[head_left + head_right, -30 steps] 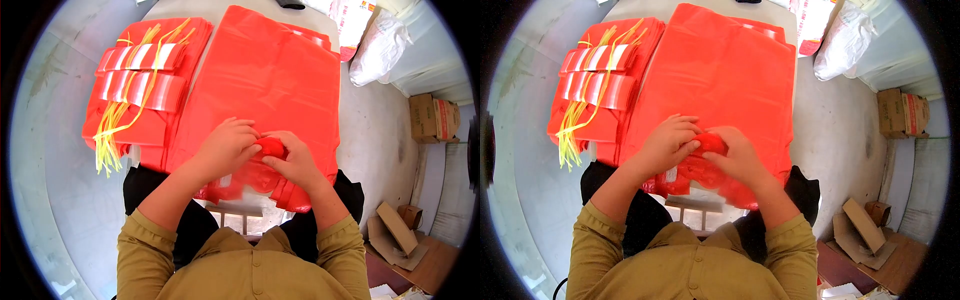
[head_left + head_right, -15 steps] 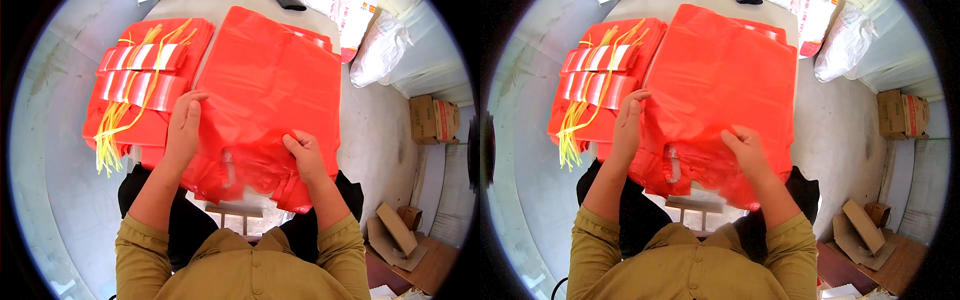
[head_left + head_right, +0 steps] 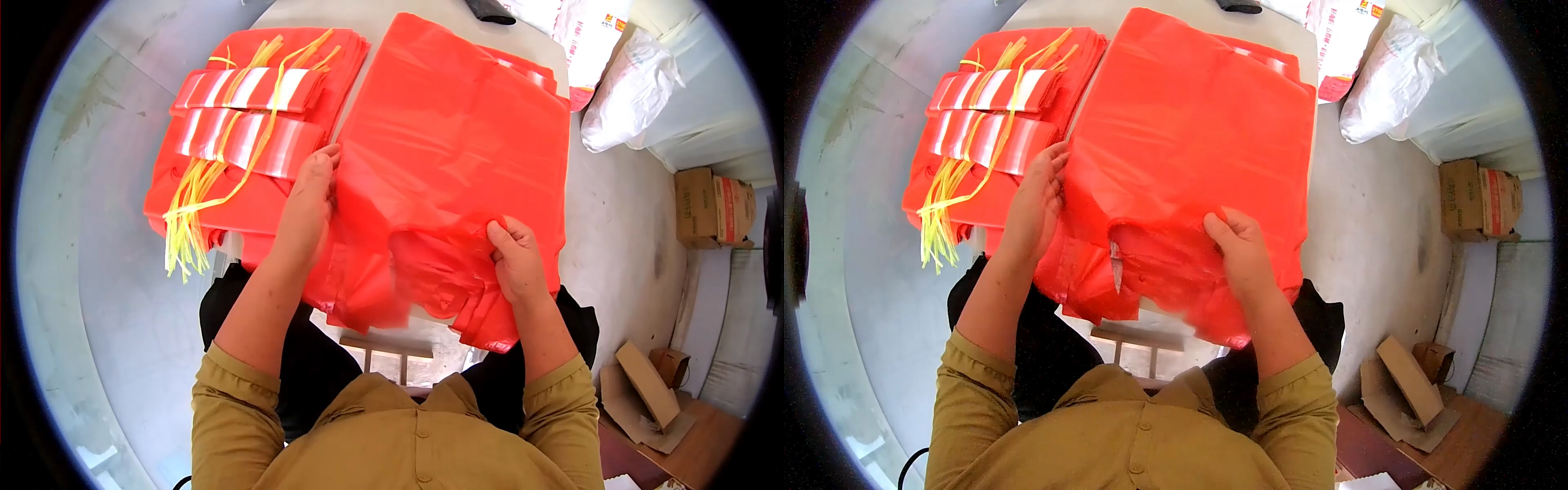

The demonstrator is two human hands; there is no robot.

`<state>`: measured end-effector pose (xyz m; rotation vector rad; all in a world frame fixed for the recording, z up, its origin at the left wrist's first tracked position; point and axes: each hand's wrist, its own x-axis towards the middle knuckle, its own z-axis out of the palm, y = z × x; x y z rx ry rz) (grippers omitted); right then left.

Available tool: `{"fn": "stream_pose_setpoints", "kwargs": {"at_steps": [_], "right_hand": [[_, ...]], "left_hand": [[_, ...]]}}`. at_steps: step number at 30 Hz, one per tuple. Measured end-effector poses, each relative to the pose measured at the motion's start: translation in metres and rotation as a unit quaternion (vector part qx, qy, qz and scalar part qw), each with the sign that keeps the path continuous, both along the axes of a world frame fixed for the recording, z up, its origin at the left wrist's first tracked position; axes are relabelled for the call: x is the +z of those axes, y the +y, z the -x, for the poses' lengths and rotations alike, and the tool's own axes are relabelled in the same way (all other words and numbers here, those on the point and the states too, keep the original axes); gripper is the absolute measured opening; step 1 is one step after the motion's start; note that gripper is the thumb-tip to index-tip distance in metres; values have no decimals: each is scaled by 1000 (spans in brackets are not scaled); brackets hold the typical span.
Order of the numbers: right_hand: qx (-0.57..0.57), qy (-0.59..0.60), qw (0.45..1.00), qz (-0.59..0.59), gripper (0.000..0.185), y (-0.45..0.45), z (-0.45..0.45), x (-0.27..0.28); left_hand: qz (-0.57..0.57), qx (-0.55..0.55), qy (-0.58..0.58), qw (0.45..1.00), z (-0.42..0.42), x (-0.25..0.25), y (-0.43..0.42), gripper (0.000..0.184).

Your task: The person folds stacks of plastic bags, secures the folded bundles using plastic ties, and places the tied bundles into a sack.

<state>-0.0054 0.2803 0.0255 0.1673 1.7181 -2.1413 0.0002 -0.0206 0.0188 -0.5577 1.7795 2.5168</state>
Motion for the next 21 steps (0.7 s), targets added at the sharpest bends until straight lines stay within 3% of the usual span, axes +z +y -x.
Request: {"fn": "stream_pose_setpoints", "kwargs": {"at_steps": [6,12,15,18,21], "right_hand": [[-48,-24,997,48,13,5,2,-10],[-7,-12,999,49,10,7,-2,-13],[34,3,999,42,13,5,-5,-6],[51,15,999,11,13,1,-7,-1],[78,28,996,-14,15,0,-9,-2]], "left_hand": [[-18,13,-37,999,-3,12,3,51],[111,-62,23,992,-18,13,-9,42],[203,-142,-20,969,-30,27,-29,52],[43,-150,-25,987,-41,27,-37,65],[121,-202,-64,970,-49,23,-57,71]]}}
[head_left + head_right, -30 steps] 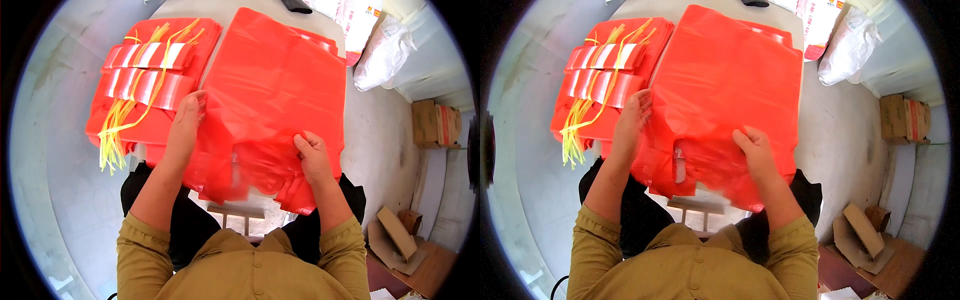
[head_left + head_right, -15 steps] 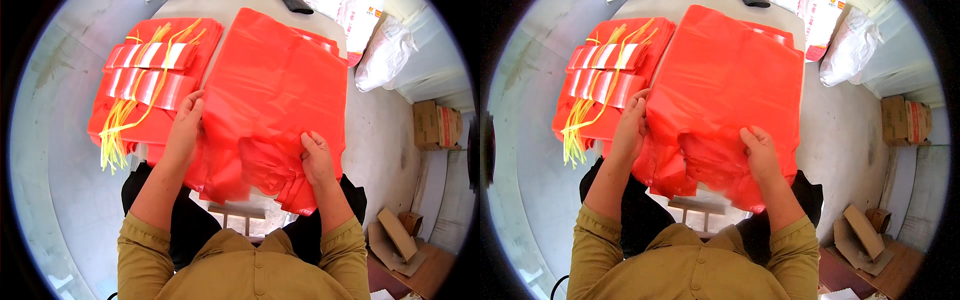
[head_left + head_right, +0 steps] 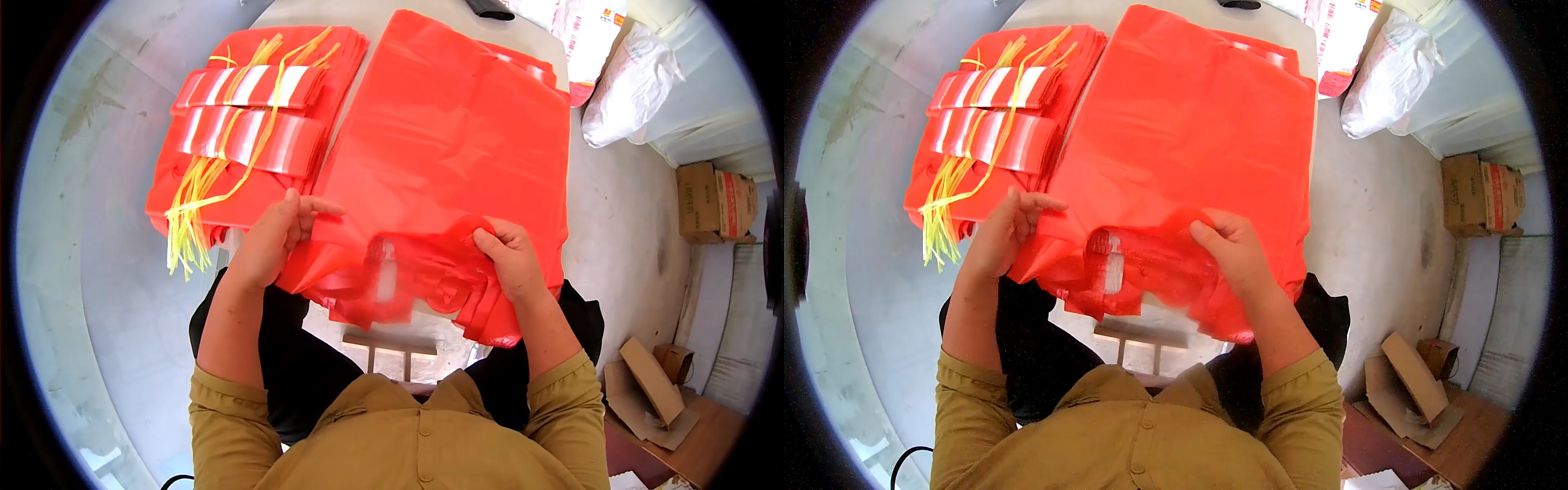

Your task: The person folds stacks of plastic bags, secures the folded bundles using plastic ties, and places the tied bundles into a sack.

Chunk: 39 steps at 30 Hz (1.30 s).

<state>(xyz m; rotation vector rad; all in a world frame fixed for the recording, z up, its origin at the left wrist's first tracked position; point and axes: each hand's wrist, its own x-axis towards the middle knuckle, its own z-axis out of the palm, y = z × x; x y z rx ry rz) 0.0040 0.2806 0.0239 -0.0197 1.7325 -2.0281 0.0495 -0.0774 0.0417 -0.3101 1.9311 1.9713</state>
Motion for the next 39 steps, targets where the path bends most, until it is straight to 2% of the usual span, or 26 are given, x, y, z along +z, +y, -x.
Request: {"fn": "stream_pose_setpoints", "kwargs": {"at_steps": [3,6,9,12,15,18,21,24,26,29,33,36,38,39], "right_hand": [[25,5,1000,-9,17,0,0,-8],[73,31,996,-28,18,4,3,-12],[117,52,990,-55,20,2,2,-10],[143,70,986,-45,21,0,1,-14],[152,71,984,-52,22,0,1,-14],[162,74,982,-60,22,0,2,-13],[166,81,981,-62,22,0,2,-12],[169,85,980,-65,21,-1,2,-10],[171,86,979,-64,21,-2,2,-9],[169,97,979,-61,19,-1,2,-13],[215,259,930,-150,13,2,1,-15],[244,423,839,-240,8,-5,-6,-3],[250,532,756,-289,9,-8,-11,0],[246,545,744,-299,10,-9,-15,-2]], "left_hand": [[32,-40,-43,998,-6,-4,-3,76],[96,-118,-40,988,-7,2,-9,79],[91,-172,-45,980,-8,2,-14,83],[111,-188,9,976,-9,4,-16,85],[137,-289,47,946,-9,1,-26,89],[83,-291,96,948,-13,-2,-29,77],[54,-100,45,993,-25,-2,-15,77],[39,-33,-5,999,-22,10,-2,75],[63,-103,-25,992,-19,-7,-15,75],[125,-194,-25,973,-15,2,-15,74],[156,-240,-19,958,-13,7,-13,73],[67,-181,-56,980,-18,3,-21,71],[66,-184,-26,980,-18,6,-22,71],[66,-185,-12,980,-17,7,-21,71]]}}
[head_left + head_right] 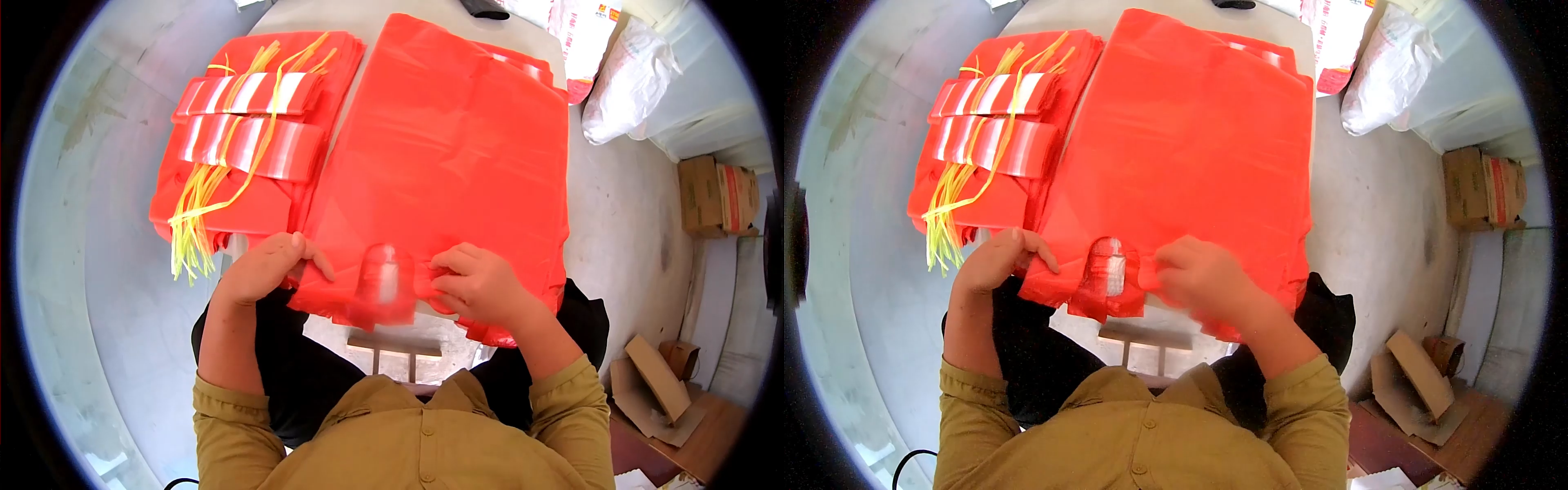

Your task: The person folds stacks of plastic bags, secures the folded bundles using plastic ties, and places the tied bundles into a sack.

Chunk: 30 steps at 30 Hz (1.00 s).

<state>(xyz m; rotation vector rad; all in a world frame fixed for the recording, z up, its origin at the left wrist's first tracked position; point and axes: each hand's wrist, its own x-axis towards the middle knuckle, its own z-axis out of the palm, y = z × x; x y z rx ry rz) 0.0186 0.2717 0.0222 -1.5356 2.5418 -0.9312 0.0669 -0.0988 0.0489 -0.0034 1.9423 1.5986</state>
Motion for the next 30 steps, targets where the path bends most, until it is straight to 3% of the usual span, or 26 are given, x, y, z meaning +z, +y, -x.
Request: {"fn": "stream_pose_setpoints", "kwargs": {"at_steps": [6,12,14,16,21,24,25,27,30], "right_hand": [[-19,49,999,-6,16,3,-10,-2],[1,69,996,-48,20,8,-13,-9],[1,67,997,-46,21,7,-14,-7],[8,67,996,-56,15,7,-14,-2],[1,70,995,-71,13,8,-16,6],[-4,80,994,-74,13,7,-16,7],[-7,83,994,-77,13,7,-17,7],[-11,83,993,-80,12,7,-18,6],[-14,77,994,-80,13,6,-17,6]], "left_hand": [[-47,33,28,998,27,9,56,77],[59,6,11,998,57,1,108,62],[92,3,171,981,58,-21,118,59],[91,8,199,976,60,-19,128,57],[-8,23,-24,999,62,5,131,54],[7,14,41,999,61,-2,135,41],[47,-1,130,990,60,-2,136,37],[125,-31,302,945,60,-3,136,29],[230,-64,459,856,59,-22,138,19]]}}
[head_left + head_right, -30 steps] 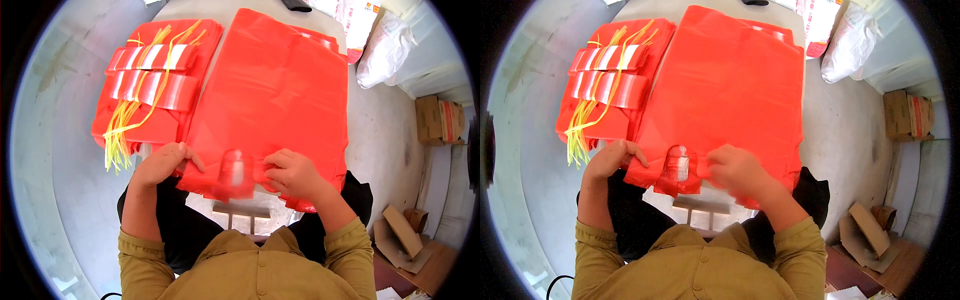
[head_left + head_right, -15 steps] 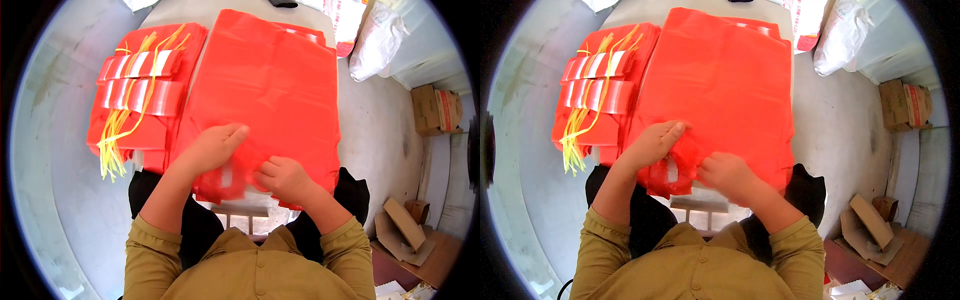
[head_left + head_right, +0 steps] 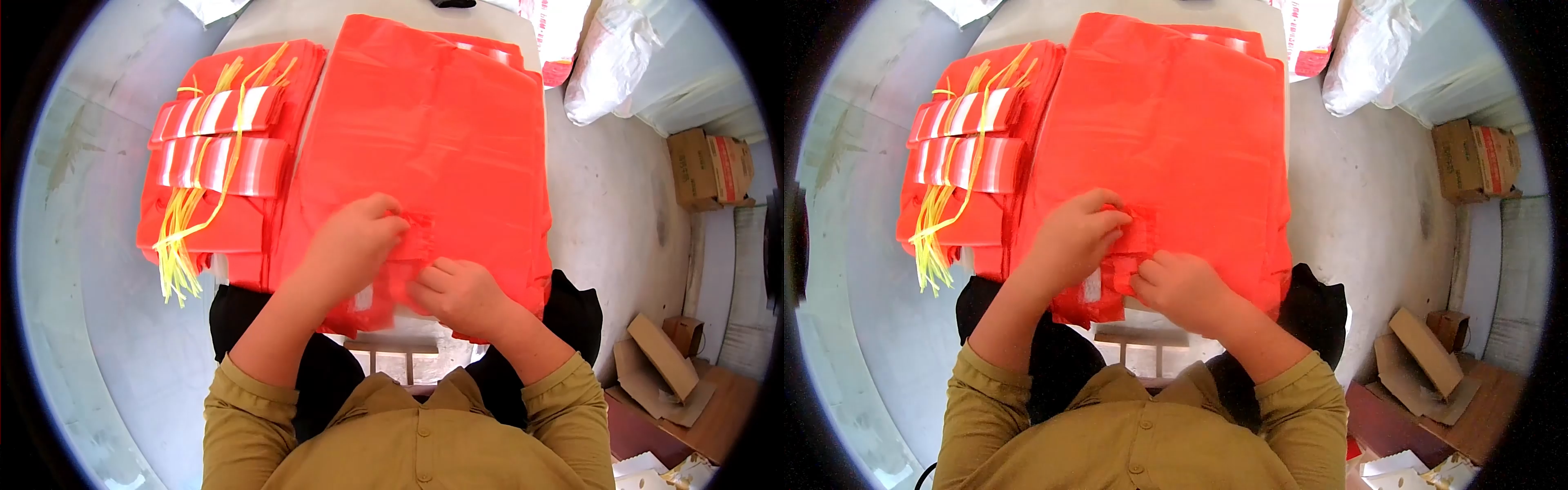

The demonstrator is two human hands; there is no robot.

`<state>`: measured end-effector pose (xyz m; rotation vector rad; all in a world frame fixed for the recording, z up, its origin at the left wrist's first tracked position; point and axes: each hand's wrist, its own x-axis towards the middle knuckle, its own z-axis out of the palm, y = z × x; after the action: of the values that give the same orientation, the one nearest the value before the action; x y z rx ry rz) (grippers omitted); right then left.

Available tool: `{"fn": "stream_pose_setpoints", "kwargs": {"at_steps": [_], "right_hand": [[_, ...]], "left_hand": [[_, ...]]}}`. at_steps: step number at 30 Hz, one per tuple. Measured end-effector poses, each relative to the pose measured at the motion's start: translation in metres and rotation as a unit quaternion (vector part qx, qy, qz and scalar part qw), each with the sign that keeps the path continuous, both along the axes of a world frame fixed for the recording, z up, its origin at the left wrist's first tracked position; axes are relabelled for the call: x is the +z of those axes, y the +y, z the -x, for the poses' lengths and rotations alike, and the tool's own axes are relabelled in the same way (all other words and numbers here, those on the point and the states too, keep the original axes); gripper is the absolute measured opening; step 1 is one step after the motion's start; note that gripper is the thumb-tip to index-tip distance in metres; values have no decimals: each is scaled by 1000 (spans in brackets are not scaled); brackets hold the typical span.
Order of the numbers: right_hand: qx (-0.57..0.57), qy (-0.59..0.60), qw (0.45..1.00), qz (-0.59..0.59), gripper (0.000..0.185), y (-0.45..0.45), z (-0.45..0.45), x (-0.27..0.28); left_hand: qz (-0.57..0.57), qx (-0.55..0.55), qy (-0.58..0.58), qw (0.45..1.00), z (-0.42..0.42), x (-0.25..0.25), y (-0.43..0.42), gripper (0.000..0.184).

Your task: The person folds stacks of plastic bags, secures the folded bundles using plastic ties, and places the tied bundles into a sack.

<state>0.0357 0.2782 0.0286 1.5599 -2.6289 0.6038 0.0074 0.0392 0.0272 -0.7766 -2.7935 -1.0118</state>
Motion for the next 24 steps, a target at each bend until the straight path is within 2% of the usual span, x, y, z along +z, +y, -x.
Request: {"fn": "stream_pose_setpoints", "kwargs": {"at_steps": [5,8,11,18,24], "right_hand": [[-13,-16,999,43,16,-2,3,3],[-61,-8,994,87,20,-7,8,9],[-102,-73,981,147,15,-7,12,6],[-171,-149,958,176,13,-6,23,0],[-188,-211,941,186,12,-5,27,1]], "left_hand": [[1,-42,16,999,-3,-12,10,21],[14,-52,5,999,-1,-10,11,23],[18,-56,-14,998,0,-6,10,24],[-5,-92,-38,995,2,4,0,30],[-45,-84,-81,992,2,3,3,22]]}}
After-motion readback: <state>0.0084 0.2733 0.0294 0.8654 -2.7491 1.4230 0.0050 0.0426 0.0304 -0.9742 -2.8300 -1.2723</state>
